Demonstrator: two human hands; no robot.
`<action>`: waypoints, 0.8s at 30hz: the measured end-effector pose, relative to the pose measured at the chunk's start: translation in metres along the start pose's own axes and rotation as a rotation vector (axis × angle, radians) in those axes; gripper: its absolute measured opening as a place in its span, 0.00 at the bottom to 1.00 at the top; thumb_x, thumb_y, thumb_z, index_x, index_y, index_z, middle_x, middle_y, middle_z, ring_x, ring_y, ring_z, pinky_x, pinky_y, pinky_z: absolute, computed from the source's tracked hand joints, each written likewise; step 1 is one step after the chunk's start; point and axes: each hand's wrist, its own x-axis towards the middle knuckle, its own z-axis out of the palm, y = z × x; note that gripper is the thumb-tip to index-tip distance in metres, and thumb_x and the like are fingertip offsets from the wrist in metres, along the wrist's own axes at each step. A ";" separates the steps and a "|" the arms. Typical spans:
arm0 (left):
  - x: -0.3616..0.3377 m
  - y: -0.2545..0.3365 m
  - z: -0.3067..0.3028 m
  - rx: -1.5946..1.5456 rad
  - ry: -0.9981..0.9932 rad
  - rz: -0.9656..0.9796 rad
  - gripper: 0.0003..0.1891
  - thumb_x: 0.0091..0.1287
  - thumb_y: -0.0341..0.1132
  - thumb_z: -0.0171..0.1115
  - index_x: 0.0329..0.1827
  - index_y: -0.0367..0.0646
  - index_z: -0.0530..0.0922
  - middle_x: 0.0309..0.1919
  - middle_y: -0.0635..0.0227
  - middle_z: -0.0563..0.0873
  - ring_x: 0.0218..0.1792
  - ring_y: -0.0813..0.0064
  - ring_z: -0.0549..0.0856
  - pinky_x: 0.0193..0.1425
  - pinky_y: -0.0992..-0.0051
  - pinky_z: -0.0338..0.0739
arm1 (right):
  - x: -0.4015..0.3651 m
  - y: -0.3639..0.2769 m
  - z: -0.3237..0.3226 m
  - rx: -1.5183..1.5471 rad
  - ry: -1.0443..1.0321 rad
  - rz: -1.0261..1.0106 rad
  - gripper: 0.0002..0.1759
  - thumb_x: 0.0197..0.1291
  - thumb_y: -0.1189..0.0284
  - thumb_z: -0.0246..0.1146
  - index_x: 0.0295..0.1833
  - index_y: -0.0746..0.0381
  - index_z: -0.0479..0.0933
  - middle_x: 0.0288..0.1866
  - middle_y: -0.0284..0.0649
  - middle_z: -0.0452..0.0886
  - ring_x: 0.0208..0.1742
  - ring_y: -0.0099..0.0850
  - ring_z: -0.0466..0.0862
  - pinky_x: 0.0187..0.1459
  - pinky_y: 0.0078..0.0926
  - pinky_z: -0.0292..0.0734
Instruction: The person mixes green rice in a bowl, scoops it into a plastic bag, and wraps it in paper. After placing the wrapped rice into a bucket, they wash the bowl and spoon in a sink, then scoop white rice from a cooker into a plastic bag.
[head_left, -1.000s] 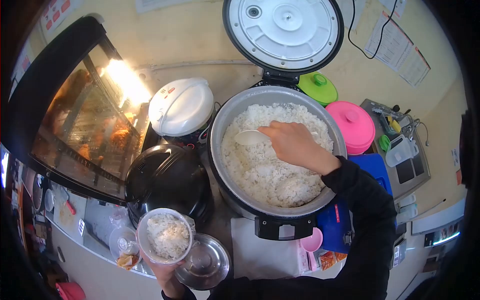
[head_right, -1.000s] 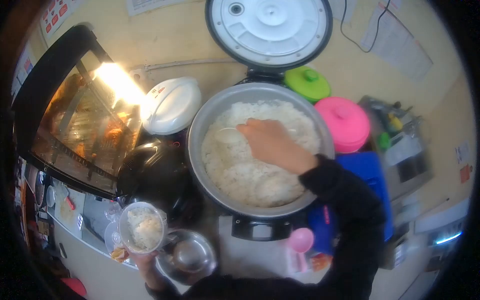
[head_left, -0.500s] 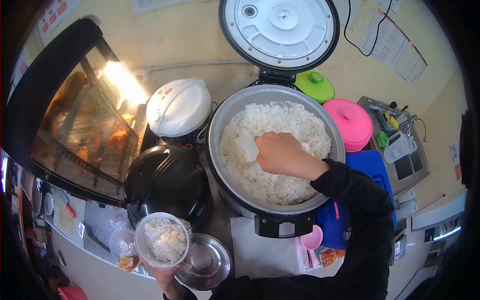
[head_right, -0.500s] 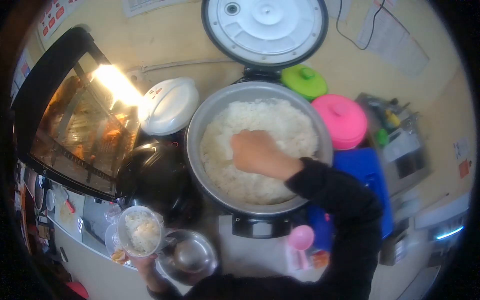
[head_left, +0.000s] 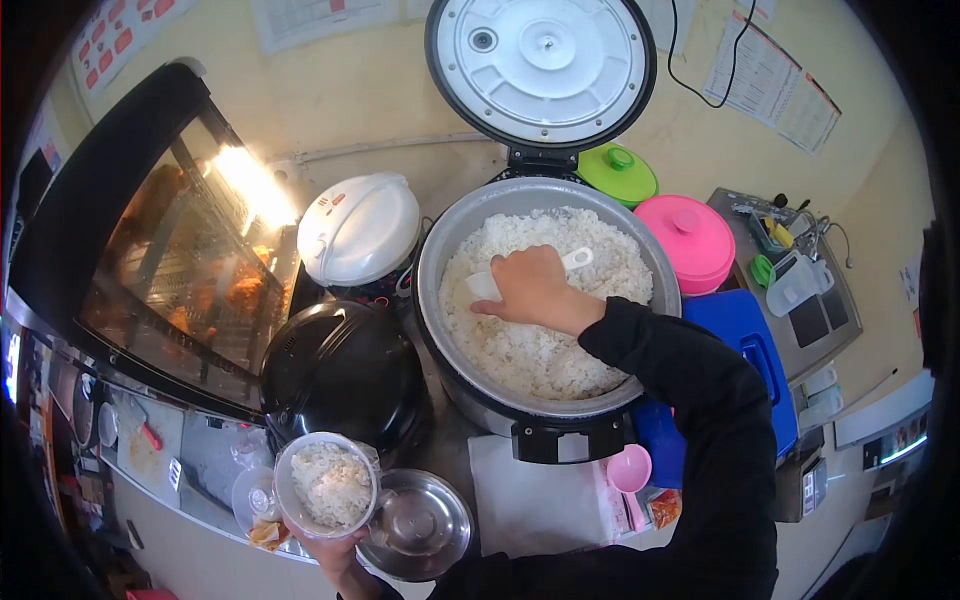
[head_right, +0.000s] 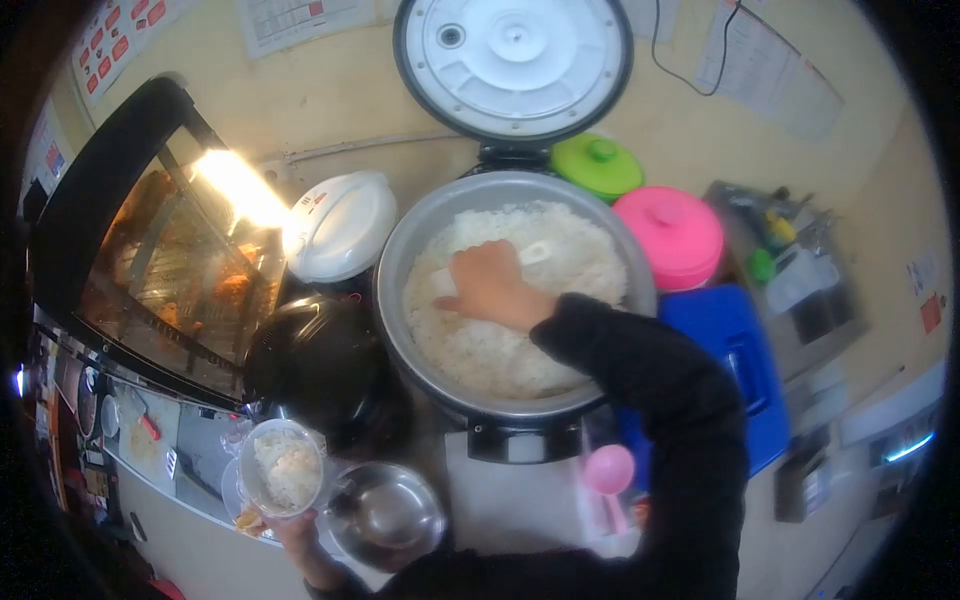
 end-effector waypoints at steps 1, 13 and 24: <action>-0.001 -0.004 -0.006 0.030 -0.004 0.013 0.71 0.31 0.52 0.89 0.76 0.37 0.50 0.70 0.54 0.64 0.67 0.58 0.71 0.68 0.59 0.73 | 0.001 0.004 -0.001 0.003 0.003 0.005 0.38 0.50 0.33 0.62 0.36 0.62 0.83 0.28 0.44 0.86 0.32 0.42 0.87 0.34 0.40 0.79; -0.003 -0.038 -0.045 0.239 0.190 0.039 0.61 0.46 0.58 0.80 0.75 0.33 0.53 0.65 0.53 0.71 0.63 0.63 0.74 0.68 0.63 0.69 | -0.185 0.065 -0.104 0.145 0.272 0.343 0.36 0.50 0.32 0.62 0.30 0.58 0.81 0.24 0.44 0.81 0.28 0.45 0.83 0.31 0.40 0.75; 0.007 -0.029 0.016 0.265 0.022 0.024 0.61 0.44 0.56 0.82 0.75 0.33 0.54 0.65 0.54 0.71 0.63 0.62 0.75 0.67 0.63 0.70 | -0.545 0.032 -0.014 0.058 0.212 1.620 0.36 0.57 0.36 0.61 0.30 0.63 0.79 0.25 0.49 0.81 0.31 0.50 0.83 0.33 0.44 0.73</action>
